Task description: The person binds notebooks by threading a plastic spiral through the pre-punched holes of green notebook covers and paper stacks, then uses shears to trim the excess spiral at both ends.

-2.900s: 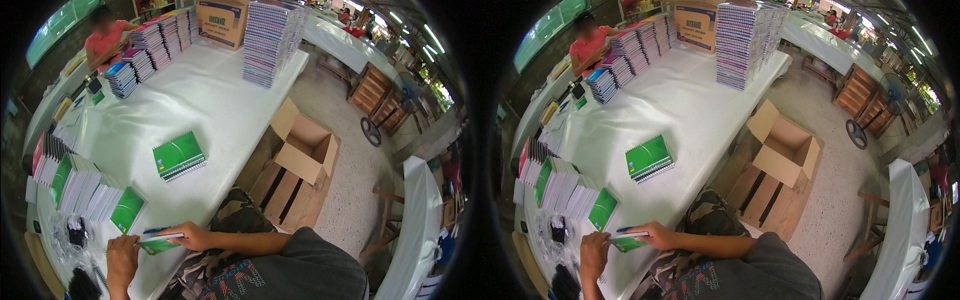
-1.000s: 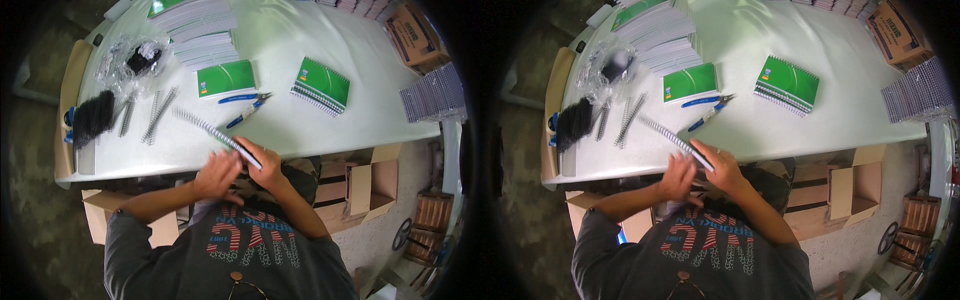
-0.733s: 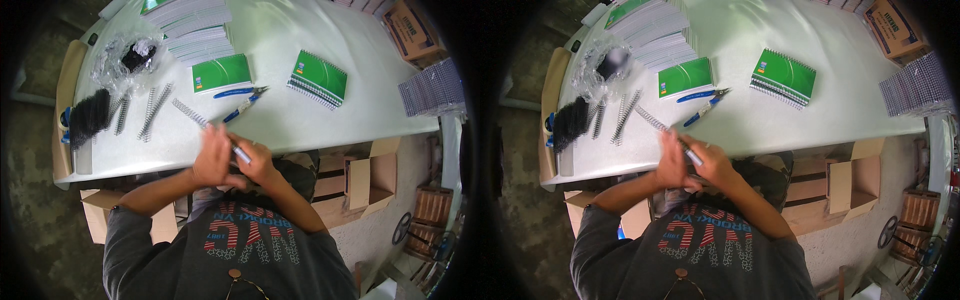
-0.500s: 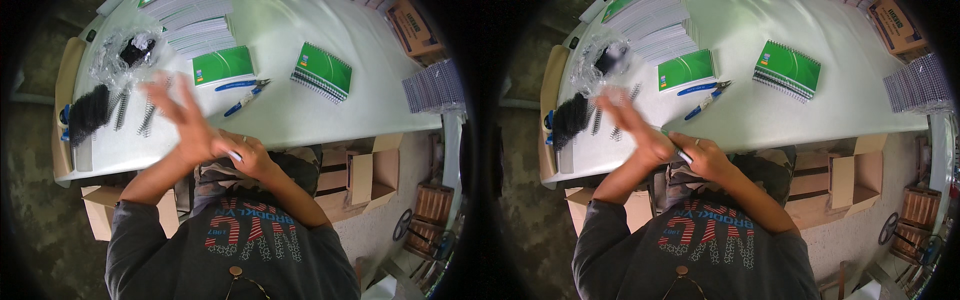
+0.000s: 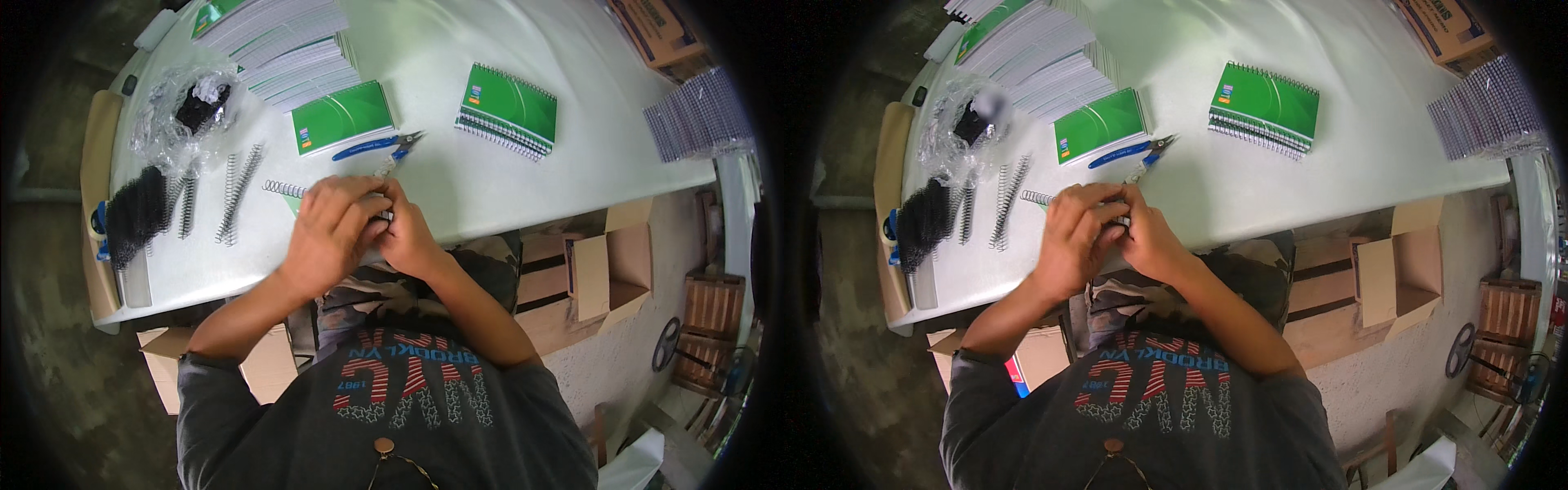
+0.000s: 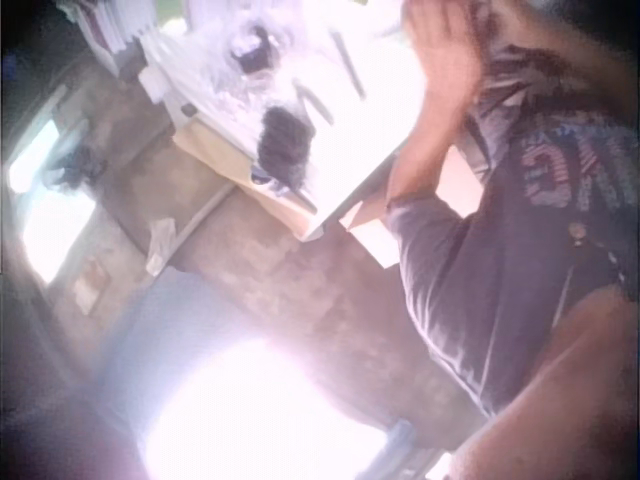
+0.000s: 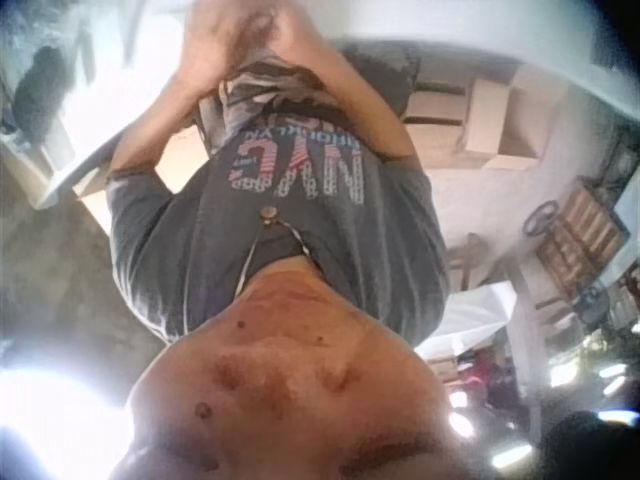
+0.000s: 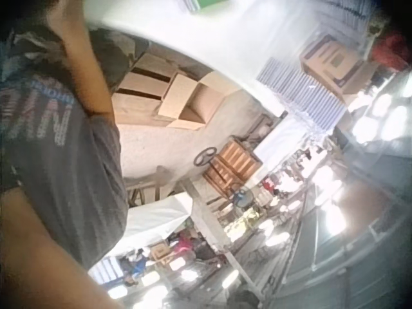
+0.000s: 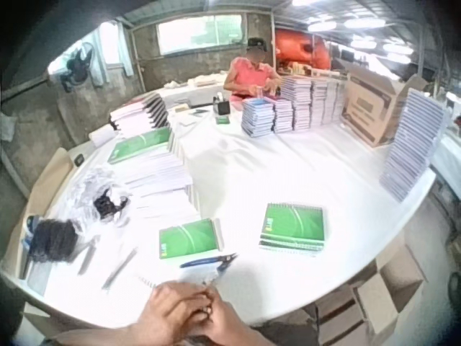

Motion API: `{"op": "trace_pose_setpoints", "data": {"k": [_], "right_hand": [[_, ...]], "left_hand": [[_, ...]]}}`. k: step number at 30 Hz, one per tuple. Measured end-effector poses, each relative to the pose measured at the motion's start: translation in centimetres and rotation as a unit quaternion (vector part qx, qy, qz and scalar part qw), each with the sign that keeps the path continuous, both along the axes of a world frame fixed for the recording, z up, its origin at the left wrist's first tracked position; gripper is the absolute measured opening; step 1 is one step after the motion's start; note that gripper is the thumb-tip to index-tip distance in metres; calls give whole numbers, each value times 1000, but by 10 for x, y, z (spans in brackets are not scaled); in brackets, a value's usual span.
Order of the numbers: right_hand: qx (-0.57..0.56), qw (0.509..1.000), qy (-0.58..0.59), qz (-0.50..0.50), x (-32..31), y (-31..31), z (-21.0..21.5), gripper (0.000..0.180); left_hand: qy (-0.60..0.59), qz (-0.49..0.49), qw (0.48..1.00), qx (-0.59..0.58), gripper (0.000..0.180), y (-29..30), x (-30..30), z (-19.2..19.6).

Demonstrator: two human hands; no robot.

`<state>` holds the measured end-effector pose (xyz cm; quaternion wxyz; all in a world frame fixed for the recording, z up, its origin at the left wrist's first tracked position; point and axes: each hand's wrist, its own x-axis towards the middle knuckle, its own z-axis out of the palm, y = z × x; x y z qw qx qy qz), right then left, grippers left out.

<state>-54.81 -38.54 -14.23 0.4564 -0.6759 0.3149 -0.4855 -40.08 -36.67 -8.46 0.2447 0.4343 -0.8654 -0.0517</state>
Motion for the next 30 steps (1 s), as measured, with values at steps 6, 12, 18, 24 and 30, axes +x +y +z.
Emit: {"op": "trace_pose_setpoints", "data": {"k": [6,12,18,24,30], "right_hand": [[79,997,7,16,-3,-3,5,34],[67,998,11,2,-1,-1,3,34],[71,997,0,27,-7,1,8,34],[126,992,-23,-11,-41,12,22,31],[190,978,-59,-56,-80,11,38,27]], "left_hand": [[-12,-71,994,85,26,-21,2,37],[-42,-72,995,59,25,-22,-2,42],[-20,-51,987,153,28,-19,-8,47],[86,47,993,65,38,-42,-7,65],[-72,177,974,120,47,-61,-15,-17]]}}
